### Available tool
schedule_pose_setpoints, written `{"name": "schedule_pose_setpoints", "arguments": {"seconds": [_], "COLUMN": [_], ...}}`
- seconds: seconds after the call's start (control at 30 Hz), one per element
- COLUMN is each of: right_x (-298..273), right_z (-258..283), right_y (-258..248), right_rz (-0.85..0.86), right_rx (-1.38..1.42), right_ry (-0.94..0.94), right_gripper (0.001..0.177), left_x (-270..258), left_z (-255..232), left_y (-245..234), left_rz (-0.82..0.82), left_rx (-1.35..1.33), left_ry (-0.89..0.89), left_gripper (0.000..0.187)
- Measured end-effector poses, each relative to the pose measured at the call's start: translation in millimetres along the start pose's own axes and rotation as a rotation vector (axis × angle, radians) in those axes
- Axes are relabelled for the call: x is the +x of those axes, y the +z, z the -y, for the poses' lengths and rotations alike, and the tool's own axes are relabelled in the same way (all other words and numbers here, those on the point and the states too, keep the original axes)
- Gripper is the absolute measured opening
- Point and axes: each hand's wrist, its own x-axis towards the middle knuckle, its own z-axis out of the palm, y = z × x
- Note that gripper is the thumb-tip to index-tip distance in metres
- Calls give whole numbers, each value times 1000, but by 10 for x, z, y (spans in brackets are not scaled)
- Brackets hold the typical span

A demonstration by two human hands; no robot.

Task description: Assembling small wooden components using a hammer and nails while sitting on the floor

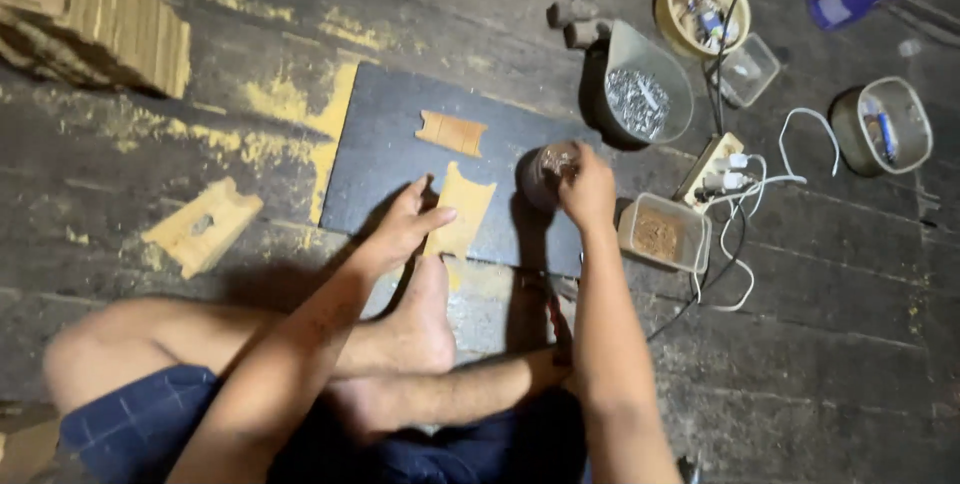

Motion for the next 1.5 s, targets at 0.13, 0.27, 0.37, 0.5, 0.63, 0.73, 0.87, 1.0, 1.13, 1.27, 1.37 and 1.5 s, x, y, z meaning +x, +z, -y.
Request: {"name": "schedule_pose_setpoints", "arguments": {"seconds": [0.13,0.27,0.37,0.5,0.63,0.73,0.87,1.0,1.13,1.27,1.37,1.5], "right_x": [560,730,732,631,607,446,-70,-670,-911,-1101,-1180,-1236], "right_z": [-56,540,878,943,683,489,495,491,328,217,153,183], "right_y": [391,756,1037,1326,1454,1323,859,646,846,901,985,1005], "right_rz": [107,212,361,506,482,386,363,279,254,208,191,128], "right_rx": [-171,-119,-171,-239,-206,80,264,549,824,917,957,1069], "right_ry": [-14,-269,-268,-142,-66,-111,-204,-63,125,201,226,239], "right_gripper": [41,55,78,77,87,54,32,47,56,69,62,53], "left_x": [-195,-389,-462,-461,-343,-180,160,454,407,338,400,271], "left_z": [-324,-697,-998,-1092,-942,-715,-492,-296,-257,-58,125,-94], "left_y": [194,296,343,144,-130,-338,-532,-459,-11,248,227,313], "left_rz": [7,-66,-49,-71,-94,-84,-125,-240,-89,110,185,227], "left_rx": [-50,-116,-23,53,44,-23,273,727,946,1081,1156,1164], "left_ry": [19,-226,-363,-346,-282,-140,31,163,178,55,17,23], "left_gripper": [77,69,73,73,79,105,101,100,101,106,109,102]}}
